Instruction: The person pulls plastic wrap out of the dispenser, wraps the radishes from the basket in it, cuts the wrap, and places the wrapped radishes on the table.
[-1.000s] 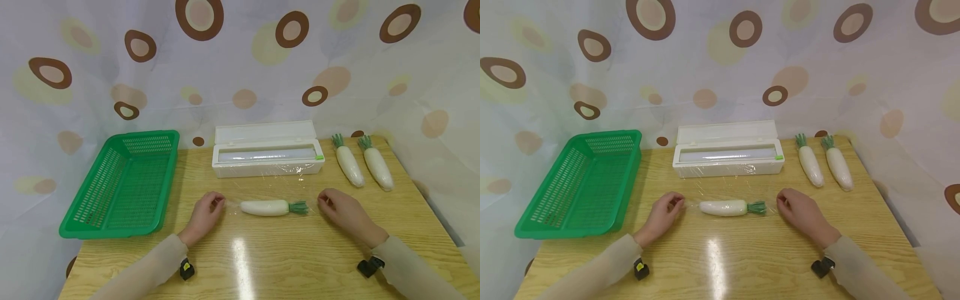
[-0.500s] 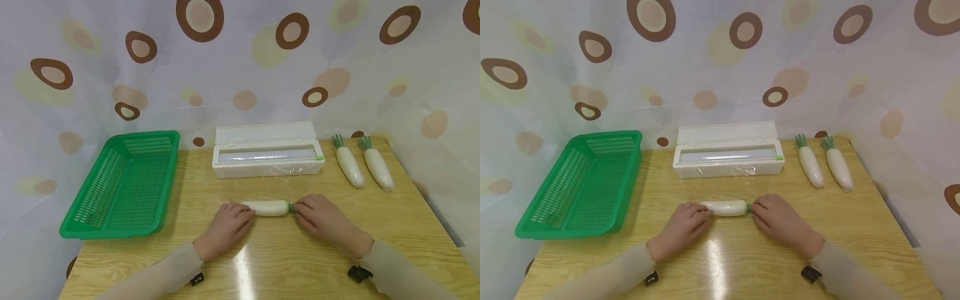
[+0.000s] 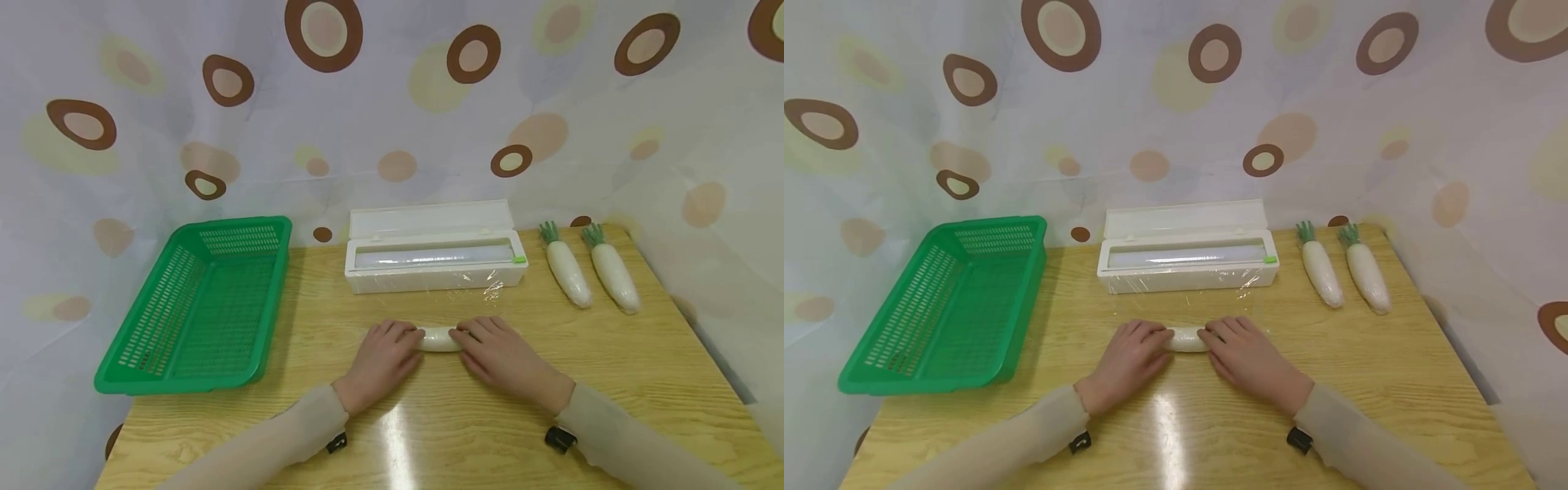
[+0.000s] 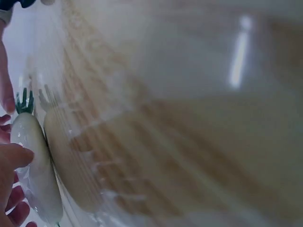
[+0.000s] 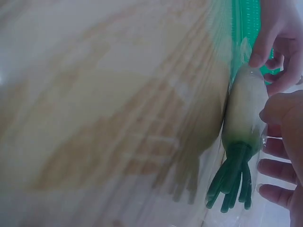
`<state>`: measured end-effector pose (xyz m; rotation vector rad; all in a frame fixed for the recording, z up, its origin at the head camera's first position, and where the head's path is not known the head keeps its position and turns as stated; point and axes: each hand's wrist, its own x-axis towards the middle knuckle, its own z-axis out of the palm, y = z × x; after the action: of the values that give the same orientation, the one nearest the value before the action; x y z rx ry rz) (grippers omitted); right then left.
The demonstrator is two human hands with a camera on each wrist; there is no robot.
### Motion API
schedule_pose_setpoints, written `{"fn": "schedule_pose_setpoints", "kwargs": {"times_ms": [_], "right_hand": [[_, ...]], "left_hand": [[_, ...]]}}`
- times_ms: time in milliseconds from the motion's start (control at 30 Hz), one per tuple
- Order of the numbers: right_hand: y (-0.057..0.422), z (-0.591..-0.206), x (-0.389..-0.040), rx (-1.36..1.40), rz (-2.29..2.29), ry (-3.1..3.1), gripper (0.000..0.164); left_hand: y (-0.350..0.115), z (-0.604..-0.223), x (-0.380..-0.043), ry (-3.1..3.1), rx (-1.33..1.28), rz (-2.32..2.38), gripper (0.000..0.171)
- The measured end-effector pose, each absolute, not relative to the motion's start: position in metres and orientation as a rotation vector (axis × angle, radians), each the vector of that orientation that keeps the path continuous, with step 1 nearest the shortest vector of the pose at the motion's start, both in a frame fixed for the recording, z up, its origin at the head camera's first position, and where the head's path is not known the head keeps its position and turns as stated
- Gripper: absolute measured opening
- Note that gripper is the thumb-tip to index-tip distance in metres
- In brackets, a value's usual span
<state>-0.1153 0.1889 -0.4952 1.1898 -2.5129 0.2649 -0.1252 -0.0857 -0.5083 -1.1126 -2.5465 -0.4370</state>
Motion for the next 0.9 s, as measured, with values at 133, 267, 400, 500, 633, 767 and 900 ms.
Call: {"fn": "schedule_pose_setpoints", "kwargs": {"times_ms": [133,267,400,500,633,767,900], "right_hand": [[0.187,-0.493,-0.118,1.163,0.231,-2.561,0.041],[0.185,-0.489,-0.121,1.131,0.176,-2.612,0.044],[0.183,-0.488,-0.123,1.116,0.120,-2.623,0.049],[0.181,-0.489,-0.125,1.099,0.076,-2.623,0.051],[0.181,-0.492,-0.129,1.064,0.028,-2.633,0.055],[0.181,-0.497,-0.136,1.048,0.015,-2.630,0.054],[0.181,-0.499,-0.142,1.043,0.031,-2.647,0.051]], "left_hand": [[-0.082,-0.505,-0.130,-2.578,-1.083,-0.408,0.036],[-0.077,-0.502,-0.136,-2.621,-1.064,-0.334,0.034],[-0.074,-0.504,-0.140,-2.626,-1.044,-0.300,0.034],[-0.073,-0.508,-0.141,-2.635,-1.015,-0.275,0.035],[-0.070,-0.509,-0.143,-2.666,-0.982,-0.222,0.039],[-0.069,-0.509,-0.146,-2.686,-0.976,-0.216,0.040],[-0.069,-0.506,-0.150,-2.707,-0.991,-0.223,0.040]]}}
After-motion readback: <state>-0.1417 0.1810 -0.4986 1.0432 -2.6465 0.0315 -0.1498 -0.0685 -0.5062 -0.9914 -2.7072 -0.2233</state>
